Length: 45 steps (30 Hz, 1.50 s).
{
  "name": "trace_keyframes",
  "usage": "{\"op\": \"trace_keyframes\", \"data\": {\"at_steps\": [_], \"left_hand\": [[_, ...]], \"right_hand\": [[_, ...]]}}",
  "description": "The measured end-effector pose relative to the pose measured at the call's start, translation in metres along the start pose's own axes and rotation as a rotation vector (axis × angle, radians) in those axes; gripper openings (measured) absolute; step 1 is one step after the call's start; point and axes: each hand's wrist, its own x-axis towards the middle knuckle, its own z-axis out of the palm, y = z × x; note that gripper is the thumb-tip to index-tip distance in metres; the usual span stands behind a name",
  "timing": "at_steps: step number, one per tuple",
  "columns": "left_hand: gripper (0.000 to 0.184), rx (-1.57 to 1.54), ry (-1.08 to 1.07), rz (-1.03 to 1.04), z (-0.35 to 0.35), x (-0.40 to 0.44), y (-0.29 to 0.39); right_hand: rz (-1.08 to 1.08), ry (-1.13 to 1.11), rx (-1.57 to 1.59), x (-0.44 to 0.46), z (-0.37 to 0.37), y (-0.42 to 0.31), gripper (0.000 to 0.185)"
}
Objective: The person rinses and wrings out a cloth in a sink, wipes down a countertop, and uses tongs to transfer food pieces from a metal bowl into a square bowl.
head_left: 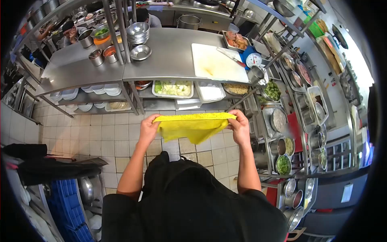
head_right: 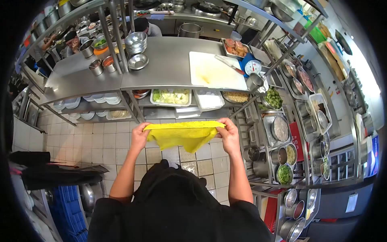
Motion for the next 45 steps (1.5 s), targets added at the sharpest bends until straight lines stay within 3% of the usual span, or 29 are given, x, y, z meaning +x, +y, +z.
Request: {"op": "trace_keyframes", "data": {"at_steps": [7, 9, 15, 20, 22, 24, 25, 26, 27, 28, 29, 31, 34, 37, 40, 43, 45], "left_hand": [[0.017, 0.334, -0.006, 0.257, -0.051, 0.159, 0.031], [0.018, 0.367, -0.028, 0.126, -0.054, 0.206, 0.059], [0.023, 0.571, -0.043, 0.249, -0.054, 0.389, 0.047], [0.026, 0.552, 0.06, 0.04, -0.031, 0.469, 0.035], [0.028, 0.631, 0.084, 0.05, -0.024, 0.467, 0.019], [0.025, 0.767, 0.023, 0.129, -0.017, 0.433, 0.002], [0.024, 0.815, 0.018, 0.127, -0.014, 0.406, -0.021], [0.023, 0.864, 0.008, 0.131, -0.011, 0.378, -0.051], [0.024, 0.878, -0.047, 0.126, -0.009, 0.353, -0.072], [0.025, 0.887, -0.107, 0.124, -0.008, 0.332, -0.089], [0.027, 0.803, 0.004, 0.09, -0.006, 0.317, -0.103], [0.031, 0.635, 0.236, 0.028, -0.005, 0.299, -0.125], [0.04, 0.307, 0.737, -0.41, -0.003, 0.306, -0.166], [0.047, -0.056, 0.773, -0.209, 0.019, 0.317, -0.183], [0.046, 0.045, 0.808, -0.443, 0.025, 0.318, -0.161], [0.039, 0.319, 0.666, -0.557, 0.023, 0.314, -0.147], [0.041, 0.113, 0.612, -0.493, 0.034, 0.319, -0.135]], "right_hand": [[-0.012, -0.001, -0.016, 0.147, 0.019, -0.002, 0.019], [0.028, -0.008, 0.023, 0.206, 0.031, -0.011, 0.018], [-0.019, -0.072, -0.046, 0.415, 0.047, -0.005, 0.012], [-0.076, -0.062, -0.125, 0.526, 0.052, 0.027, 0.011], [-0.115, -0.116, -0.132, 0.529, 0.045, 0.051, 0.012], [-0.102, -0.234, -0.52, 0.515, 0.023, 0.073, 0.014], [0.021, -0.321, -0.183, 0.504, 0.012, 0.103, 0.019], [0.077, -0.482, -0.25, 0.495, -0.001, 0.127, 0.021], [0.072, -0.575, -0.432, 0.482, -0.008, 0.149, 0.026], [-0.145, -0.679, -0.703, 0.468, -0.008, 0.148, 0.032], [-0.23, -0.673, -0.877, 0.454, -0.002, 0.136, 0.037], [-0.293, -0.589, -0.925, 0.441, 0.001, 0.142, 0.037], [-0.244, -0.428, -0.893, 0.431, 0.008, 0.151, 0.033], [-0.294, -0.368, -0.815, 0.431, 0.019, 0.157, 0.028], [-0.232, -0.335, -0.729, 0.437, 0.027, 0.155, 0.02], [-0.034, -0.318, -0.528, 0.446, 0.026, 0.151, 0.016], [0.023, -0.26, -0.493, 0.452, 0.021, 0.148, 0.016]]}}
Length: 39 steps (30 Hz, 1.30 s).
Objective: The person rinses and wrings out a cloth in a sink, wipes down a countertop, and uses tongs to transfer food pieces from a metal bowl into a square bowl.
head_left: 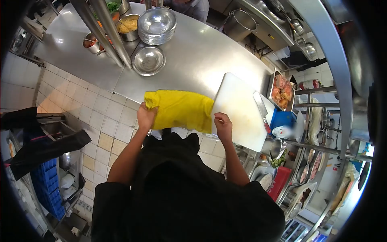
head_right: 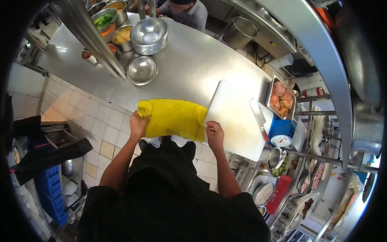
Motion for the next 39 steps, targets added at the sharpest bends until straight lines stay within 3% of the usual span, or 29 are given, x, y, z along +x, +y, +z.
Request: {"op": "trace_keyframes", "data": {"at_steps": [4, 7, 8, 9, 11, 14, 20, 22, 24, 26, 29, 31, 35, 37, 38, 39], "left_hand": [[0.044, -0.054, -0.33, 0.146, 0.035, -0.016, 0.068], [0.048, -0.025, -0.512, 0.093, 0.027, -0.025, 0.146], [0.049, -0.043, -0.471, 0.096, 0.023, -0.018, 0.143], [0.049, -0.059, -0.429, 0.1, 0.011, -0.008, 0.134], [0.048, -0.035, -0.349, 0.107, -0.017, 0.014, 0.099], [0.042, 0.106, -0.222, 0.093, -0.069, 0.013, 0.036], [0.043, 0.463, -0.125, -0.265, -0.158, -0.076, -0.113], [0.047, 0.575, -0.134, -0.462, -0.18, -0.121, -0.159], [0.047, 0.479, 0.001, -0.731, -0.194, -0.169, -0.16], [0.046, 0.518, 0.148, -0.648, -0.217, -0.237, -0.255], [0.047, 0.357, 0.288, -0.868, -0.205, -0.294, -0.224], [0.047, 0.295, 0.256, -1.003, -0.203, -0.335, -0.235], [0.048, 0.243, 0.047, -1.189, -0.191, -0.341, -0.238], [0.048, 0.337, -0.073, -1.078, -0.193, -0.325, -0.256], [0.045, 0.485, -0.106, -0.973, -0.19, -0.3, -0.232], [0.042, 0.461, -0.096, -0.856, -0.198, -0.297, -0.266]], "right_hand": [[-0.149, 0.153, -0.028, 0.011, 0.008, -0.025, 0.023], [-0.57, 0.235, -0.274, 0.019, 0.04, -0.038, 0.038], [-0.427, 0.092, -0.379, 0.015, 0.053, -0.036, 0.045], [-0.498, -0.061, -0.469, 0.019, 0.068, -0.028, 0.059], [-0.456, -0.212, -0.701, 0.013, 0.104, -0.036, 0.069], [-0.46, -0.208, -0.862, 0.024, 0.125, -0.035, 0.076], [-0.347, 0.078, -1.107, 0.197, 0.126, 0.002, 0.081], [-0.292, 0.094, -1.082, 0.27, 0.107, -0.007, 0.08], [-0.199, 0.077, -1.155, 0.334, 0.092, -0.01, 0.081], [-0.112, 0.138, -1.163, 0.385, 0.089, 0.0, 0.082], [0.028, 0.187, -1.119, 0.422, 0.113, -0.018, 0.082], [-0.057, 0.134, -1.151, 0.442, 0.141, -0.025, 0.079], [-0.582, 0.086, -1.227, 0.424, 0.216, -0.039, 0.069], [-0.69, 0.041, -1.169, 0.377, 0.229, -0.05, 0.062], [-0.69, 0.029, -1.11, 0.352, 0.231, -0.049, 0.062], [-0.665, -0.008, -1.06, 0.324, 0.23, -0.049, 0.061]]}}
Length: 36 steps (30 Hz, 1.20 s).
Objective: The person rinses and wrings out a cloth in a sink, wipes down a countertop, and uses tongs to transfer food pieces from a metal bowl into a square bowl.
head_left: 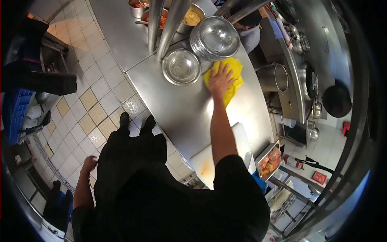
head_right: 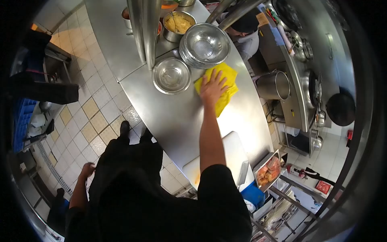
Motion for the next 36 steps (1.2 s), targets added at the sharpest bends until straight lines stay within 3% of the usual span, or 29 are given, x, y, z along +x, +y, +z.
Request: {"op": "trace_keyframes", "data": {"at_steps": [1, 3, 5, 9, 11, 13, 15, 17, 19, 22, 23, 25, 28, 36], "left_hand": [[0.043, -0.041, 0.072, 0.12, -0.019, -0.008, 0.038], [0.044, -0.392, 0.132, 0.081, -0.039, 0.001, 0.078], [0.045, -0.435, 0.113, 0.11, -0.053, 0.008, 0.1], [0.041, -0.503, 0.002, 0.218, -0.056, 0.037, 0.088], [0.035, -0.145, 0.209, 0.381, -0.063, 0.041, 0.087], [0.031, -0.138, 0.226, 0.318, -0.083, 0.04, 0.093], [0.037, 0.152, 0.146, 0.409, -0.065, 0.115, 0.033], [0.042, -0.086, 0.082, 0.142, -0.101, 0.099, 0.056], [0.041, -0.037, 0.211, 0.237, -0.101, 0.142, 0.023], [0.042, -0.166, 0.171, 0.227, -0.157, 0.164, 0.026], [0.047, -0.096, 0.025, 0.142, -0.178, 0.185, 0.025], [0.044, -0.1, 0.022, 0.129, -0.215, 0.215, 0.022], [0.047, -0.162, 0.251, 0.218, -0.269, 0.24, 0.019], [0.048, -0.28, 0.246, 0.157, -0.406, 0.299, 0.041]], "right_hand": [[0.017, -0.024, 0.036, -0.026, -0.01, -0.015, 0.06], [0.034, -0.067, 0.031, -0.085, -0.034, -0.048, 0.061], [-0.025, -0.124, 0.024, -0.148, -0.055, -0.082, 0.061], [-0.231, -0.31, 0.164, -0.225, -0.09, -0.13, 0.058], [-0.308, -0.3, 0.163, -0.228, -0.091, -0.149, 0.055], [-0.388, -0.311, 0.184, -0.213, -0.085, -0.177, 0.055], [-0.468, -0.308, 0.191, -0.191, -0.078, -0.209, 0.054], [-0.507, -0.311, 0.169, -0.166, -0.07, -0.247, 0.054], [-0.533, -0.303, 0.171, -0.143, -0.057, -0.286, 0.054], [-0.527, -0.318, 0.173, -0.106, -0.051, -0.345, 0.057], [-0.537, -0.32, 0.186, -0.094, -0.047, -0.361, 0.058], [-0.549, -0.286, 0.187, -0.068, -0.036, -0.395, 0.063], [-0.548, -0.247, 0.148, -0.032, -0.027, -0.445, 0.07], [-0.442, -0.157, 0.064, 0.086, -0.005, -0.588, 0.081]]}}
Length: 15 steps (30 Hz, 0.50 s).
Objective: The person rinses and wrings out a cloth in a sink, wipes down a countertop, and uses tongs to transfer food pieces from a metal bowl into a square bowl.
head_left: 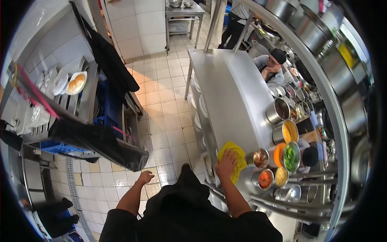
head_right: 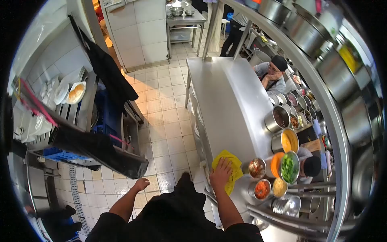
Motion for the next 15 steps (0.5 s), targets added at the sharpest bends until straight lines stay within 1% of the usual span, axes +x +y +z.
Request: {"op": "trace_keyframes", "data": {"at_steps": [1, 2, 4, 5, 6, 7, 8, 9, 10, 11, 13, 14, 15], "left_hand": [[0.049, -0.013, -0.01, 0.0, -0.005, 0.01, -0.002], [0.05, -0.068, -0.026, -0.065, -0.004, 0.022, -0.011], [0.054, 0.063, -0.031, -0.018, -0.009, 0.037, -0.026], [0.058, 0.0, -0.098, -0.09, -0.01, 0.045, -0.038], [0.049, 0.215, -0.227, 0.039, -0.017, 0.049, -0.053], [0.042, 0.427, -0.353, 0.173, -0.034, 0.053, -0.044], [0.034, 0.5, -0.337, -0.015, -0.046, 0.054, -0.032], [0.032, 0.635, -0.498, 0.085, -0.047, 0.073, -0.051], [0.037, 0.563, -0.523, 0.198, -0.061, 0.077, -0.059], [0.042, 0.706, -0.528, 0.217, -0.083, 0.085, -0.035], [0.031, 0.608, -0.156, 0.387, -0.116, 0.102, -0.018], [0.021, -0.152, -0.036, -0.252, -0.125, 0.116, 0.002], [0.027, -0.292, -0.022, -0.286, -0.142, 0.134, 0.013]], "right_hand": [[0.004, -0.006, 0.001, 0.023, 0.003, -0.01, 0.081], [0.009, -0.012, 0.002, 0.045, 0.006, -0.02, 0.082], [0.017, -0.038, -0.005, 0.094, 0.011, -0.04, 0.083], [0.02, -0.059, -0.014, 0.121, 0.011, -0.052, 0.083], [0.023, -0.079, -0.024, 0.146, 0.011, -0.063, 0.083], [0.02, -0.092, -0.03, 0.17, 0.014, -0.074, 0.082], [0.014, -0.098, -0.037, 0.197, 0.02, -0.085, 0.082], [0.005, -0.101, -0.041, 0.224, 0.024, -0.094, 0.082], [-0.002, -0.099, -0.032, 0.25, 0.028, -0.104, 0.081], [-0.012, -0.092, -0.02, 0.276, 0.032, -0.116, 0.08], [-0.035, -0.068, 0.003, 0.331, 0.039, -0.14, 0.077], [-0.045, -0.057, 0.011, 0.356, 0.043, -0.151, 0.076], [-0.055, -0.049, 0.017, 0.38, 0.048, -0.161, 0.075]]}}
